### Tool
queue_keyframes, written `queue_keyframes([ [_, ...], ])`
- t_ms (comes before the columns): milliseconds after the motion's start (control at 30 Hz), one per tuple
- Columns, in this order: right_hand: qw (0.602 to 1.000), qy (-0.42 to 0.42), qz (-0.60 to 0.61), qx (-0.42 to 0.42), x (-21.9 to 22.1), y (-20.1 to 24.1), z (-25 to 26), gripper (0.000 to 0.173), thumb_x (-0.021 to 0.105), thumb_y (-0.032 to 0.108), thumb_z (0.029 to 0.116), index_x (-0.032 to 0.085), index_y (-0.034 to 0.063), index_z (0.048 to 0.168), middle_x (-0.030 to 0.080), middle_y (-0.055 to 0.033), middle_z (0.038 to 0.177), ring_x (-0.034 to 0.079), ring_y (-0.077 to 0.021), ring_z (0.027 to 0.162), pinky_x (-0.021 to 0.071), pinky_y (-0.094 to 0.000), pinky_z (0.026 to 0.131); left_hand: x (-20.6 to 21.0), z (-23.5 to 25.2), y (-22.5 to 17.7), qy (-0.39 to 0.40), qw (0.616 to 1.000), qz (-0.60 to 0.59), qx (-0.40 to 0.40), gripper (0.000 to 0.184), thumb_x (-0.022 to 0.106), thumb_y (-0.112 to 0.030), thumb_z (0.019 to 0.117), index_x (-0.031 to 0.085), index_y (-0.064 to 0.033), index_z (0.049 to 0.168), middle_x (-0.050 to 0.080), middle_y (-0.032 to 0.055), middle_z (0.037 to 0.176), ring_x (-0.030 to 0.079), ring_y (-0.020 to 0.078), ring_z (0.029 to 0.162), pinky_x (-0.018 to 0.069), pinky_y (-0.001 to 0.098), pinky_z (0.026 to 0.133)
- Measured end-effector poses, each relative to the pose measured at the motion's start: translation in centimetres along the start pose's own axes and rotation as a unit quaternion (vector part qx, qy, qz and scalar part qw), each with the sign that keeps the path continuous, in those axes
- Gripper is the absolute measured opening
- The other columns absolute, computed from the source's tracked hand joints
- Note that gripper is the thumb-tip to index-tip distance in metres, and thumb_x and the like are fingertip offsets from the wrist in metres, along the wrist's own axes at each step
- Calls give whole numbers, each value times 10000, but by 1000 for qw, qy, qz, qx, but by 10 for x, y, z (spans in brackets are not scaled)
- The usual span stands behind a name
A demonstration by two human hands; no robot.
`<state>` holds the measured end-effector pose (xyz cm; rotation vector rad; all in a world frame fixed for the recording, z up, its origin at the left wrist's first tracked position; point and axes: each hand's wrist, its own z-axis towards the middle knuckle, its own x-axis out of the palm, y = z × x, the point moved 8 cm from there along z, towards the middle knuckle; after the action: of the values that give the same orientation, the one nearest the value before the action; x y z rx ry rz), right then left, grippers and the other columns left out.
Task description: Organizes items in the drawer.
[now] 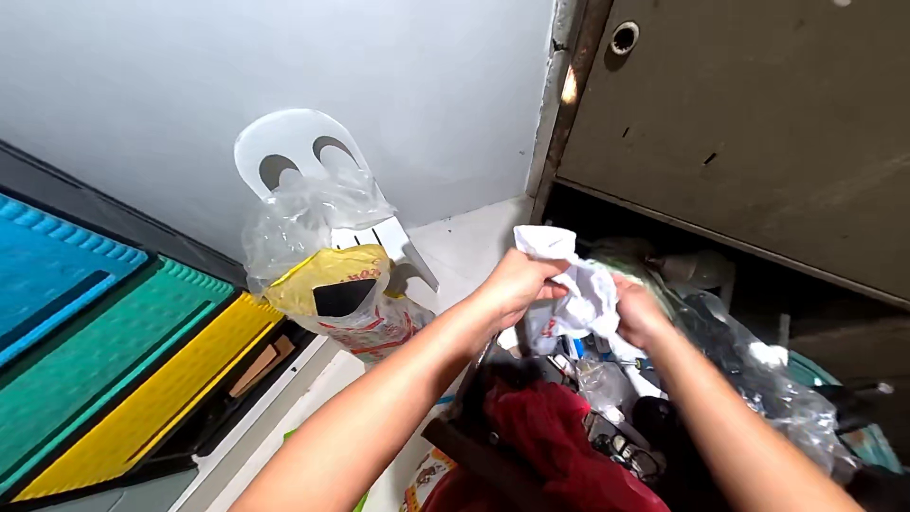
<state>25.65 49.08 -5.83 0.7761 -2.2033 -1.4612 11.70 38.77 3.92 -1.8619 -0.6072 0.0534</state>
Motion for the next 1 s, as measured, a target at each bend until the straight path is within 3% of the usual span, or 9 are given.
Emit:
queue_keyframes([
  [100,955,75,-258,124,41,-73,30,329,494,65,1064,518,-61,1367,632,-158,992,603,-154,776,531,-315,738,-16,-36,-25,-10,998,-26,59,189,453,70,1015,591,-54,1050,672,11,884,662,71,735,583,225,695],
  [200,880,127,-434,147,78,-122,60,718,726,228,946,393,-10,1536,533,-287,1423,580,-384,1269,460,-530,1082,-43,-62,-56,-41,984,-98,144,259,442,80,992,635,-88,952,714,11,854,691,86,729,607,245,688],
  [267,834,124,-512,166,85,-129,66,817,755,207,893,340,-11,1561,429,-282,1538,496,-412,1380,415,-565,1126,-63,-79,-72,-45,973,-114,194,273,438,49,997,669,-89,954,736,28,887,713,93,761,622,256,712],
  [367,824,110,-536,148,81,-124,68,559,729,215,917,559,19,1412,538,-237,1458,541,-395,1337,438,-587,1090,-89,-102,-81,-33,962,-116,246,274,449,28,1006,698,-85,989,750,52,936,735,105,818,635,273,759],
  [500,856,111,-503,-35,71,-99,40,211,587,73,992,683,-53,1130,580,-254,1330,621,-405,1171,503,-551,1009,-111,-125,-65,-18,959,-127,252,266,496,0,1004,730,-123,1021,756,44,977,741,104,880,635,283,802],
  [667,762,207,-612,31,54,-146,1,343,528,6,976,645,-8,1299,441,-220,1539,591,-396,1272,517,-534,1029,-124,-125,-45,-63,963,-122,233,264,492,-3,1005,722,-131,999,756,33,942,740,94,835,640,272,765],
  [833,810,161,-560,69,44,-136,8,318,488,114,1056,625,-30,1304,583,-223,1400,573,-360,1303,440,-498,1114,-127,-124,-43,-66,963,-126,231,289,465,26,999,714,-119,1022,761,51,968,746,105,852,640,278,779],
  [933,788,147,-594,72,52,-138,18,448,617,298,1025,598,42,1393,569,-192,1437,510,-361,1374,422,-537,1122,-122,-125,-44,-60,961,-127,238,298,461,31,1001,720,-115,1011,764,57,963,750,112,849,643,287,779],
  [1000,767,142,-623,54,63,-144,21,522,676,269,962,582,51,1426,531,-223,1458,454,-396,1404,396,-551,1134,-115,-125,-43,-49,962,-125,239,277,478,19,1004,719,-117,1019,758,51,967,745,110,848,639,282,780],
])
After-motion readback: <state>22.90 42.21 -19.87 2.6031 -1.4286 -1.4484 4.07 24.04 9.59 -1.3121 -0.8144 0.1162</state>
